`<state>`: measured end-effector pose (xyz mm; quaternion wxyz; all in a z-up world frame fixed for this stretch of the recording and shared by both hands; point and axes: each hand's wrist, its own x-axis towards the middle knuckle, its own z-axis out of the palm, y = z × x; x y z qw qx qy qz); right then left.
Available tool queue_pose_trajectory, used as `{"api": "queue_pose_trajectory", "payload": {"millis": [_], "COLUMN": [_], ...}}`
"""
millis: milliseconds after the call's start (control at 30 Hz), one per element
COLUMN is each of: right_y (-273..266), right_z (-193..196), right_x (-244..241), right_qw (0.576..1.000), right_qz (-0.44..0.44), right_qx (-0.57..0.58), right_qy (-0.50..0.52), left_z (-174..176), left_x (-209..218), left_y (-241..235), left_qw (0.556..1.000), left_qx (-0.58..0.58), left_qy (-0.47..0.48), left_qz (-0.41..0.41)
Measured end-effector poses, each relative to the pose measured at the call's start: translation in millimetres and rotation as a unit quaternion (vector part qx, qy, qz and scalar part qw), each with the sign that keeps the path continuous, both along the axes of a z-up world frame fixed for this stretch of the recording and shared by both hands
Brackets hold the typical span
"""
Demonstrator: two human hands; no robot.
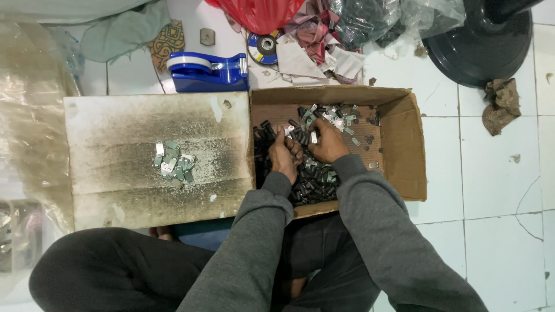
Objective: The person sits on the floor and sorts small electronic components from a cardboard box onto a white board. They pick up handfuls of mixed parts, separate the lighter-colored components, and place them on the board while leaving the darker parts in the box.
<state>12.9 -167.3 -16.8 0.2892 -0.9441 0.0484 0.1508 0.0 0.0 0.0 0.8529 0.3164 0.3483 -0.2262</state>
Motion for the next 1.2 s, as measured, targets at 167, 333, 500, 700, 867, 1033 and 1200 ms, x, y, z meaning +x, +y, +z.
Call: {"api": "queue_pose_trajectory", "payload": {"millis": [167,333,500,700,867,1033,1200], "right_y": [-10.9,-48.5,-61.7,-49.2,-54.1,-49.3,1.9], "right_z": [15.3,-19.9,-6.6,21.5,-8.7,-3.5,60.8], "right_x": [-4.3,2.3,5.0,7.0,5.9,-1.5,-22.3], "right_qw": [0.981,0.834,0.686,0.652,0.726,0.775,0.664], "right_qz": [-0.104,-0.245,-0.265,-0.328,-0.340,-0.293,-0.386], "right_qx": [0.155,0.478,0.648,0.660,0.583,0.553,0.636], "right_qy": [0.052,0.125,0.197,0.177,0.130,0.087,0.073], "left_z": [-9.1,-19.9,-15.3,-32.3,-9.5,26.9,49.5], "left_x": [-0.4,0.3,-0.4,-1.8,-1.7,-4.7,-10.2], "left_y": [-2.3,-5.3,-5.3,-10.5,-2.5,12.7,21.7], "left_qw": [1.000,1.000,1.000,0.995,0.988,0.968,0.990], "left_qx": [-0.003,0.025,0.001,-0.094,-0.157,-0.247,-0.116], "left_qy": [0.005,-0.009,-0.004,-0.034,-0.011,-0.037,-0.084], "left_qz": [0.014,0.009,0.016,0.001,-0.011,0.004,-0.013]}}
